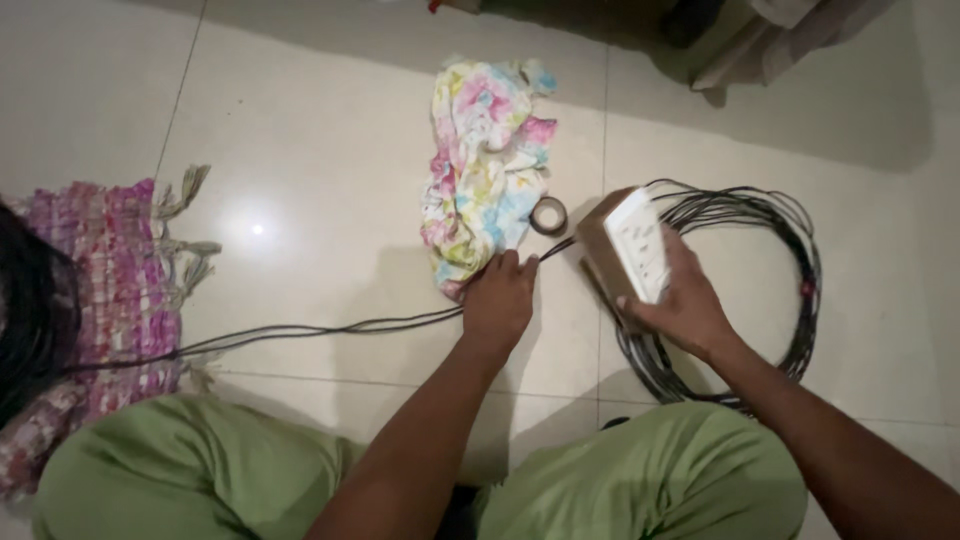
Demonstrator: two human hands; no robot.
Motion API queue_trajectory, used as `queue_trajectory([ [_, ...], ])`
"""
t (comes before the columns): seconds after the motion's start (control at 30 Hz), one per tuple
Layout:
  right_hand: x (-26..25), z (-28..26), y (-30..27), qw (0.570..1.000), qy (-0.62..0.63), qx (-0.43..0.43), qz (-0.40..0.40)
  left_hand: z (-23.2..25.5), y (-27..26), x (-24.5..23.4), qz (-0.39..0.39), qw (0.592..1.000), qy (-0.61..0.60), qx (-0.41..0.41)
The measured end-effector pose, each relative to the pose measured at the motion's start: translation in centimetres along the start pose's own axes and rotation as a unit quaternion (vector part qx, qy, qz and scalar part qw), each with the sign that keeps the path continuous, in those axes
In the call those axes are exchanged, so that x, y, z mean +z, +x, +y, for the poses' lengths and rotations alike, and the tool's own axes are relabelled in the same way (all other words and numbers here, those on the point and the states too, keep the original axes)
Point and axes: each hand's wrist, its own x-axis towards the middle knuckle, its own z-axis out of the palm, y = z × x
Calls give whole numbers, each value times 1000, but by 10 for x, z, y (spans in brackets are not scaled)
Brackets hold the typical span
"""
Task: The person sits on the floor and repairs a black electrical cable connected to a white socket. They wipe the cable with a cloth, twist the wires together, and wrap the connection with black electrical tape. The person then wipes the cable again and coils it neatly.
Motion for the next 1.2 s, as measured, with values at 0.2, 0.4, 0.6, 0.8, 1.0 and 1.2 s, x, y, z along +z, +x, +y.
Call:
queue_trajectory([
  [0.2,-3,5,16,969,144,177,98,2,-4,-5,28,999,1,21],
  [0.4,9,13,24,961,-87,255,67,3,-14,-6,10,998,34,44],
  [0.6,2,17,24,960,-126,251,-2,-2,-17,-15,-12,997,56,48],
  [0.8,-17,-13,30,947,-307,-12,96,-43,-33,-55,-109,992,55,43],
  [1.0,24,-80,82,984,-72,-137,-87,-75,-12,-97,-203,970,-88,-97],
  [1.2,114,-135,159,980,-35,-195,2,-110,-19,-122,-204,962,-151,-97],
])
